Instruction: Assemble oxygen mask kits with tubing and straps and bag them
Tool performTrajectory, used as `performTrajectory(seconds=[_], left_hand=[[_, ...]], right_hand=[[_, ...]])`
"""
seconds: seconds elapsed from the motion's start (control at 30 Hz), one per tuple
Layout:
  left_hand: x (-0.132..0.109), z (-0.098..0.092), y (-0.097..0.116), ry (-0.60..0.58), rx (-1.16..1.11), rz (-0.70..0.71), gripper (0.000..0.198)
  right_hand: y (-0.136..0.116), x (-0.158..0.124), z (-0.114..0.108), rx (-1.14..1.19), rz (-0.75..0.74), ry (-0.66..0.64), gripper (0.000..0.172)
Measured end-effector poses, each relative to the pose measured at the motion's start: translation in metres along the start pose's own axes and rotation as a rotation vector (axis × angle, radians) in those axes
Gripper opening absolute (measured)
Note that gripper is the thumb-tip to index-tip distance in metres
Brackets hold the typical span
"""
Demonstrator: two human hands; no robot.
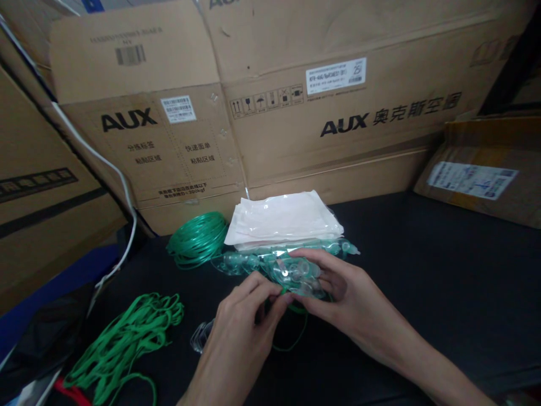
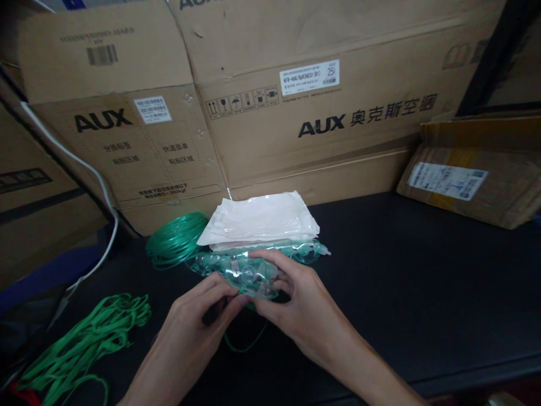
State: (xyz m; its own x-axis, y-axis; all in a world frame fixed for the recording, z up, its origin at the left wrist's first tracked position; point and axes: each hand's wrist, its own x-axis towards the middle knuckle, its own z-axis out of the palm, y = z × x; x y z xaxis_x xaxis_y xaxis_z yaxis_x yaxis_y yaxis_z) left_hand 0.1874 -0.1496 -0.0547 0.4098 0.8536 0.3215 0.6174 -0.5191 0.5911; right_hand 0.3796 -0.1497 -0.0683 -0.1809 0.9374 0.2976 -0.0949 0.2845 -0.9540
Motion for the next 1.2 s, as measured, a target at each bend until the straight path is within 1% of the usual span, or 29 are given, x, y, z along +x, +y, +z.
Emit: performTrajectory(seconds=[0.07, 0.2, 0.3, 0.37, 0.43, 0.53, 0.63, 0.73, 0.87, 0.97, 1.07, 1.13, 1.2], left_hand=[[-0.001, -0.001, 0.001, -0.034, 0.006, 0.002, 0.019], [-0.002, -0.005, 0.007, -0.083, 0.028, -0.022, 0.028], [-0.003, -0.008, 0.014, -0.1, 0.065, -0.035, 0.031], [-0.004, -0.01, 0.017, -0.115, 0.068, -0.01, 0.031], [-0.006, -0.01, 0.018, -0.125, 0.062, 0.012, 0.032], [-0.006, -0.009, 0.014, -0.091, 0.055, -0.012, 0.03], [-0.004, -0.007, 0.008, 0.022, 0.06, -0.053, 0.018], [0.0, -0.003, 0.004, 0.111, 0.059, -0.035, 0.013], [0.003, 0.0, 0.003, 0.147, 0.07, 0.014, 0.014], [0.003, -0.001, 0.006, 0.113, 0.088, 0.004, 0.016], [0.003, -0.001, 0.008, 0.046, 0.114, -0.014, 0.019], [0.002, -0.001, 0.008, 0.005, 0.125, -0.024, 0.019], [0.001, 0.0, 0.007, -0.029, 0.129, -0.031, 0.018]], right_hand=[[0.001, 0.0, 0.0, -0.024, -0.008, 0.015, 0.048], [0.002, 0.001, -0.002, -0.127, -0.038, 0.052, 0.046], [0.003, 0.002, -0.007, -0.261, -0.075, 0.145, 0.045], [0.004, 0.003, -0.012, -0.342, -0.089, 0.221, 0.046], [0.004, 0.004, -0.014, -0.377, -0.091, 0.259, 0.046], [0.005, 0.004, -0.014, -0.357, -0.113, 0.229, 0.047], [0.005, 0.002, -0.01, -0.347, -0.179, 0.186, 0.049], [0.004, 0.001, -0.006, -0.364, -0.228, 0.139, 0.049], [-0.002, -0.001, -0.003, -0.453, -0.301, 0.099, 0.047], [-0.006, 0.0, -0.002, -0.568, -0.332, 0.115, 0.044], [-0.007, 0.001, -0.004, -0.698, -0.348, 0.207, 0.037], [-0.006, 0.003, -0.008, -0.756, -0.345, 0.323, 0.036], [-0.005, 0.004, -0.012, -0.765, -0.309, 0.417, 0.036]])
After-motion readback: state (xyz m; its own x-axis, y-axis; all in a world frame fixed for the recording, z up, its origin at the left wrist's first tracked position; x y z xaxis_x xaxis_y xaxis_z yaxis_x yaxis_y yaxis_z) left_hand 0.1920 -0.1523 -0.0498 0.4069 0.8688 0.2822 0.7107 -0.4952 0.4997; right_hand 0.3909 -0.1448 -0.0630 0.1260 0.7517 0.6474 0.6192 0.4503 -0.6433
